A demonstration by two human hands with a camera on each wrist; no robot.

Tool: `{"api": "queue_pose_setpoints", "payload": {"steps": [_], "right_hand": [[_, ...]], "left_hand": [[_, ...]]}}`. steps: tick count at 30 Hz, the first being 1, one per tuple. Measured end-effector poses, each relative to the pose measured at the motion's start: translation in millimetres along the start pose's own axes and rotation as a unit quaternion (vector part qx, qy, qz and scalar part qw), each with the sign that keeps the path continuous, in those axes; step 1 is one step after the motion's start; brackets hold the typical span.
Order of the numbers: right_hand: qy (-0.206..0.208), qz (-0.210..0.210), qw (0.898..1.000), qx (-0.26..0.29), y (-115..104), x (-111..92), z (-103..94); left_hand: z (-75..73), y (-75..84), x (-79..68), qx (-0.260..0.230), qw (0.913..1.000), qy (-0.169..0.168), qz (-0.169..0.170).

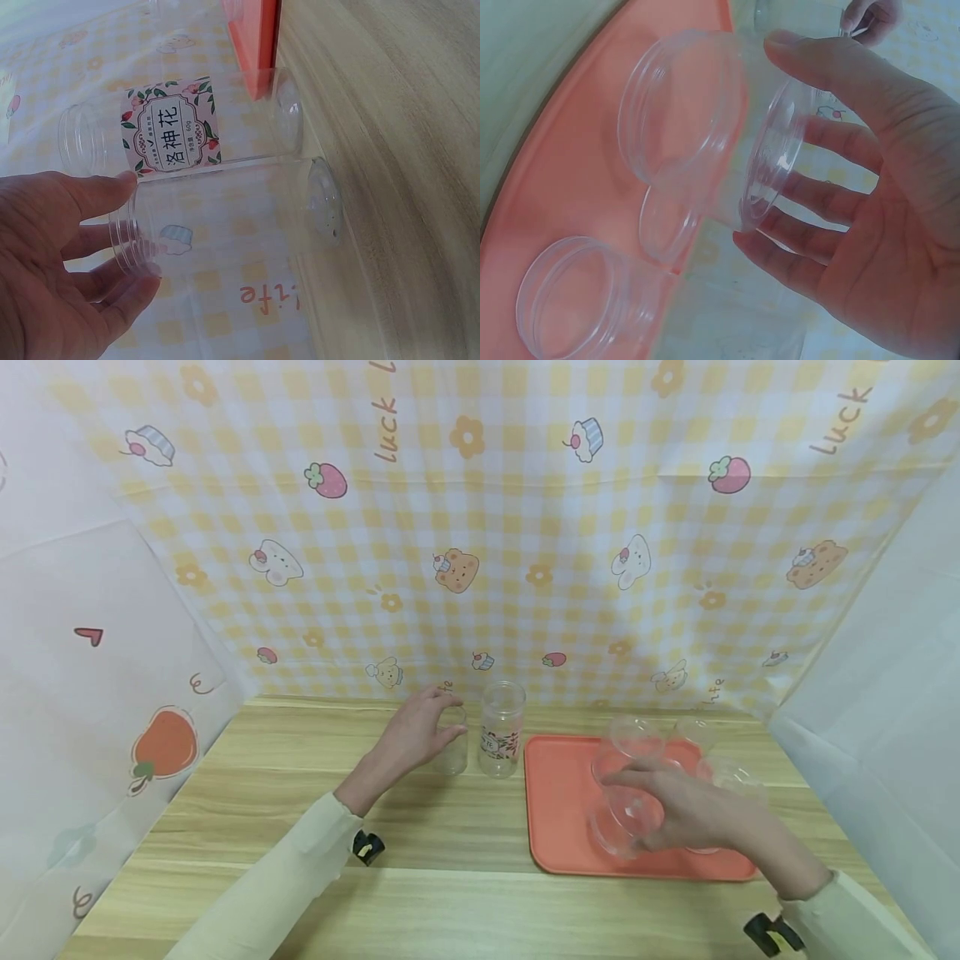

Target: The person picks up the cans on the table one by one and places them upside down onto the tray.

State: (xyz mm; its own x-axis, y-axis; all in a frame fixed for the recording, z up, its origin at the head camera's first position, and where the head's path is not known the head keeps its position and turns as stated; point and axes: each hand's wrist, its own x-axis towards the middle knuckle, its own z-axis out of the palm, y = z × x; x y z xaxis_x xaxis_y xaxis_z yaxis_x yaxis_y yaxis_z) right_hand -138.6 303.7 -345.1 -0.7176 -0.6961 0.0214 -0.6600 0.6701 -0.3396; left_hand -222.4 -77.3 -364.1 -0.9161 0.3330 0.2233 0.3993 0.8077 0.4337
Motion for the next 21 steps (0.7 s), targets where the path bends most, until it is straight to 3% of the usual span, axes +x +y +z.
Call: {"api": "queue_pose_setpoints", "payload": {"steps": [7,14,21], "right_hand": [[0.006,-0.012,1.0,-0.021,3.8,-3.5,3.1],[0.025,-0.052,0.998,-0.036,7.7,-4.3,9.5],[0.026,-0.059,0.997,-0.051,10.1,-4.8,12.8]], "left_hand": [[0.5,-1.0,-0.1,-0.006,1.0,0.002,0.0],[1.4,-0.9,-1.4,-0.002,1.0,-0.003,0.0],[-0.6,1.0,-1.1,0.0,1.0,-0.006,0.0]]}}
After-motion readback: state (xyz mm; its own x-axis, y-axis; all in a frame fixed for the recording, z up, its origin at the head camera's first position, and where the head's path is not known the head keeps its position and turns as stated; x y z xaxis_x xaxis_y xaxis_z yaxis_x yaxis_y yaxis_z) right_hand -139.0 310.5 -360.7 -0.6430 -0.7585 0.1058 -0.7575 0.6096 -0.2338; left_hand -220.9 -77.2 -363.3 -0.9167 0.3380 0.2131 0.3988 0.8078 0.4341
